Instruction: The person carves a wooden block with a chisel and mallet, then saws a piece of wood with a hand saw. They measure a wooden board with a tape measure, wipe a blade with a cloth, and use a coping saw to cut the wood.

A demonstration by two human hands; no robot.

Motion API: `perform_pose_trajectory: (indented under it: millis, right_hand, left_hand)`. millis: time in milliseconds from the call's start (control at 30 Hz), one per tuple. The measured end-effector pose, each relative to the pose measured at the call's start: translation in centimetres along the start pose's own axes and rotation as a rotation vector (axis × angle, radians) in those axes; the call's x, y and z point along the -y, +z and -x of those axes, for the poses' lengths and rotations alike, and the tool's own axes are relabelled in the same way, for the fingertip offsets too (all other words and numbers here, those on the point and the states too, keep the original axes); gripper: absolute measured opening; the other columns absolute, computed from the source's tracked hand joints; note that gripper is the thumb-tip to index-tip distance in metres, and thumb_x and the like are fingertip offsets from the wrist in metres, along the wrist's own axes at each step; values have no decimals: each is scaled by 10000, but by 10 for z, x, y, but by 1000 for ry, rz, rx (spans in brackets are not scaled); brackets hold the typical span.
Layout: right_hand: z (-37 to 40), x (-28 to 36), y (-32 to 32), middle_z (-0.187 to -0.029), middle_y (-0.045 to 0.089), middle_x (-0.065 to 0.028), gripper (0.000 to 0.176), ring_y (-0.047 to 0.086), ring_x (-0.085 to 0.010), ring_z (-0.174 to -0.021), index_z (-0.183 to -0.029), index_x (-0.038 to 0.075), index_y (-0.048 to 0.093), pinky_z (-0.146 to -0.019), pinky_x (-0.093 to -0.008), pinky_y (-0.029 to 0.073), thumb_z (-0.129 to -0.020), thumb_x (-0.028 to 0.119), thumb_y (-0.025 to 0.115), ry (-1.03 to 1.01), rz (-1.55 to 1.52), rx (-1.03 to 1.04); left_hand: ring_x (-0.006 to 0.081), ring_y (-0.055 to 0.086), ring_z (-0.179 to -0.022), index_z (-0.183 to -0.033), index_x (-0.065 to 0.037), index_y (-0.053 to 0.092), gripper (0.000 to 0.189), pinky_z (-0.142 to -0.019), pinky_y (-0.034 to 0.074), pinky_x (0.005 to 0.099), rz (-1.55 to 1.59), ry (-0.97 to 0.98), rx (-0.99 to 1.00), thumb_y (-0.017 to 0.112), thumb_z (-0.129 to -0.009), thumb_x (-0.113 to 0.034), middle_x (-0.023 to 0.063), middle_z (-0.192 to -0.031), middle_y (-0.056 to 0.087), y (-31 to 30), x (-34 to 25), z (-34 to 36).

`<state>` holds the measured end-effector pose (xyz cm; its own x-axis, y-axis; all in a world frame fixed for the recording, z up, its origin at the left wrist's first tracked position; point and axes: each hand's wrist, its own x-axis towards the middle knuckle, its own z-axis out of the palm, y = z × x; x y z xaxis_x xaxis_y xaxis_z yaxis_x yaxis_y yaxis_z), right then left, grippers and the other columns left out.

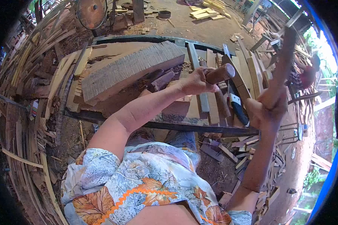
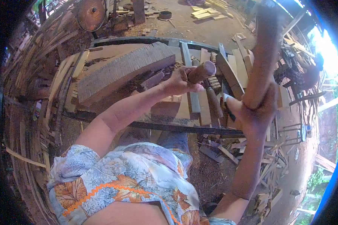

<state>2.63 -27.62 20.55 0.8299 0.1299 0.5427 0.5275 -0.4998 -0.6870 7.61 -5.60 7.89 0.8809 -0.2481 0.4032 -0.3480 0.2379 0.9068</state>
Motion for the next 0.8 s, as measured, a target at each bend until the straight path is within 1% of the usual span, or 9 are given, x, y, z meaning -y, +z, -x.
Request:
perform_pose_trajectory:
  millis: [67,133,367,467,567,633,700,767,800]
  right_hand:
    - [-3,6,-8,-804,521,-12,550,505,-99,-710,-977,56,493,-608,-237,420,-535,149,806,-65,-67,-85]
    - [0,14,-13,-724,529,1,668,520,-104,-665,-1142,16,515,-688,-266,440,-527,80,768,-26,-1,-134]
    - [11,24,1,-727,526,-4,699,503,-90,-630,-1180,4,500,-688,-245,437,-537,62,767,-56,-112,-138]
    - [13,20,6,-727,513,-5,682,527,-104,-652,-1172,10,498,-667,-264,449,-541,65,751,54,-165,-138]
    - [11,-1,13,-731,509,-10,626,543,-116,-686,-1118,27,512,-641,-271,448,-539,81,744,-139,205,27]
    - [6,13,11,-775,582,-64,542,575,-250,-718,-968,8,485,-669,-311,462,-520,132,763,274,295,445]
    - [5,9,5,-806,591,-62,536,576,-218,-742,-976,13,499,-673,-297,455,-530,144,766,152,260,392]
    - [6,13,1,-731,505,-9,530,500,-97,-661,-1012,42,519,-583,-263,421,-542,91,759,-29,-55,51]
    - [10,17,3,-765,513,-8,515,474,-88,-634,-1007,43,519,-566,-243,403,-552,74,758,103,-280,13]
  left_hand:
    - [46,522,-705,-883,-53,600,266,-658,447,236,-39,-33,25,778,-709,-145,-51,-756,569,1,-3,0]
    - [42,521,-707,-882,-54,599,269,-654,445,233,4,-19,23,780,-708,-149,-51,-753,568,0,2,-1]
    - [36,524,-715,-867,-58,592,261,-668,457,230,63,20,31,780,-703,-138,-52,-758,563,-4,3,-2]
    - [40,526,-729,-885,-51,594,259,-689,465,236,-33,-26,40,770,-707,-119,-48,-781,568,-6,0,-1]
    - [39,521,-742,-913,-45,597,260,-701,463,240,76,10,42,758,-715,-96,-51,-787,566,-5,9,-2]
    - [38,522,-751,-927,-42,598,264,-707,464,240,51,-3,39,753,-718,-85,-52,-792,569,-5,10,-2]
    - [37,522,-760,-942,-39,600,269,-714,464,239,27,-21,27,749,-721,-74,-52,-797,572,-7,9,-1]
    - [37,526,-774,-954,-36,600,270,-720,466,239,33,-2,31,742,-726,-63,-51,-811,580,-7,6,0]
    - [37,526,-774,-954,-36,600,270,-720,466,239,34,-4,32,742,-726,-63,-51,-811,580,-5,6,1]
